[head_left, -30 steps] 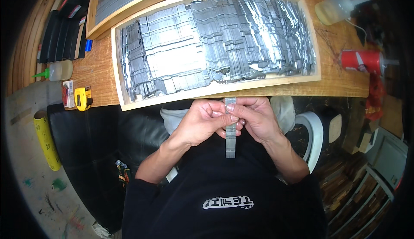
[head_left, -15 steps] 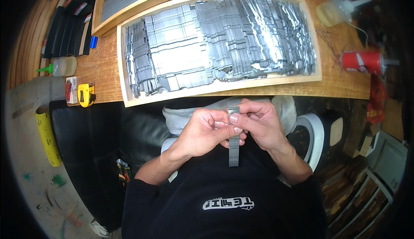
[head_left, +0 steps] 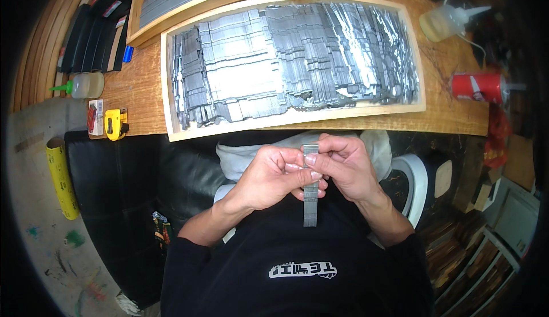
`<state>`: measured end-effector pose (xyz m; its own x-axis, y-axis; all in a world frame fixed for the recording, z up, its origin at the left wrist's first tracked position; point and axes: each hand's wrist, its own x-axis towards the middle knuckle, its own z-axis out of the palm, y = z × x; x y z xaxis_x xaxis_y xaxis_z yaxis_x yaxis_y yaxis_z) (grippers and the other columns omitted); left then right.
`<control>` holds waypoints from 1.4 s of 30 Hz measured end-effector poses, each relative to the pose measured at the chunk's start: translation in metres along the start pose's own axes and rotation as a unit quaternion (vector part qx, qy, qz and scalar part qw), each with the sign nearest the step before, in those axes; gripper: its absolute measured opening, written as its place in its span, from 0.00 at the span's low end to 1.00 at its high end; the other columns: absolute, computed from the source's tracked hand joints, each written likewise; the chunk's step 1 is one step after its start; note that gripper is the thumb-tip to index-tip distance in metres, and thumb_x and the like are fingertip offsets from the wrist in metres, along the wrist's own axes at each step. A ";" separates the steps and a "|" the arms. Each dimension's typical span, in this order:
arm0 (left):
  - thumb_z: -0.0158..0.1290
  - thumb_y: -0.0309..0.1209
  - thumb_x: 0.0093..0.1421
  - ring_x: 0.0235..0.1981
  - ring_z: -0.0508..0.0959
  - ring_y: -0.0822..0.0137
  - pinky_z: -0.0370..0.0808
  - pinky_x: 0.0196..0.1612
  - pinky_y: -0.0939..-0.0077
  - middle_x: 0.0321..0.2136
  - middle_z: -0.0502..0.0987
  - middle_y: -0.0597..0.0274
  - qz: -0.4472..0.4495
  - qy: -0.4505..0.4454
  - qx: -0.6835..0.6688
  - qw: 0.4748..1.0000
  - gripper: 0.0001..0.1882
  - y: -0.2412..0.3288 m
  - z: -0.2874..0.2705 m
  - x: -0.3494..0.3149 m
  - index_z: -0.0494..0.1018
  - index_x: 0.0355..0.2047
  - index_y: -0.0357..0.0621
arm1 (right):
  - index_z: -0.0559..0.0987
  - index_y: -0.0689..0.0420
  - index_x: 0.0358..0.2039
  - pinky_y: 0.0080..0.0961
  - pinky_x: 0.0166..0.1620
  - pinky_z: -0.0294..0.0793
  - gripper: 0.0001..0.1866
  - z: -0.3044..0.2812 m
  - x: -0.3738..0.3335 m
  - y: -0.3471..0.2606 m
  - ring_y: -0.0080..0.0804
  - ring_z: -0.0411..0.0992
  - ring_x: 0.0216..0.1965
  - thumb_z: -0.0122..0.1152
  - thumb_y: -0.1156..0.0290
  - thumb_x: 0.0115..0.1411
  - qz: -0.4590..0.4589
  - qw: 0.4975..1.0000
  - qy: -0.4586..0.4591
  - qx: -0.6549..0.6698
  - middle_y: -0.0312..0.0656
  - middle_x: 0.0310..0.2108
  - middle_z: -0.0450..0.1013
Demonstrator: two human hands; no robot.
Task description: The person repeatedly picks up small rectangular battery cells from a wooden tray, inspects them, and places them back into the tray. The hands handle the cells one at a time, occasionally rotating them before returning them to the tray.
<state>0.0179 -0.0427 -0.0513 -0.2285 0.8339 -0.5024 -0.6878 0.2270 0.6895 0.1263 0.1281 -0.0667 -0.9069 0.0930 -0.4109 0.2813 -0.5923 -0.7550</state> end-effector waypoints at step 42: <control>0.72 0.49 0.53 0.54 0.80 0.50 0.72 0.59 0.58 0.51 0.81 0.46 0.442 0.381 0.604 0.544 0.41 0.183 -0.174 0.036 0.74 0.62 0.37 | 0.83 0.69 0.42 0.26 0.30 0.82 0.17 0.112 0.364 -0.186 0.30 0.81 0.26 0.63 0.63 0.70 -0.278 0.710 0.055 -0.645 0.48 0.29 0.81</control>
<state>-0.2359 -0.0587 -0.0335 -0.6375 0.5402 0.5494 0.7704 0.4551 0.4465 -0.2910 0.1826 -0.0182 -0.9801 0.1292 0.1508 0.0064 0.7793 -0.6266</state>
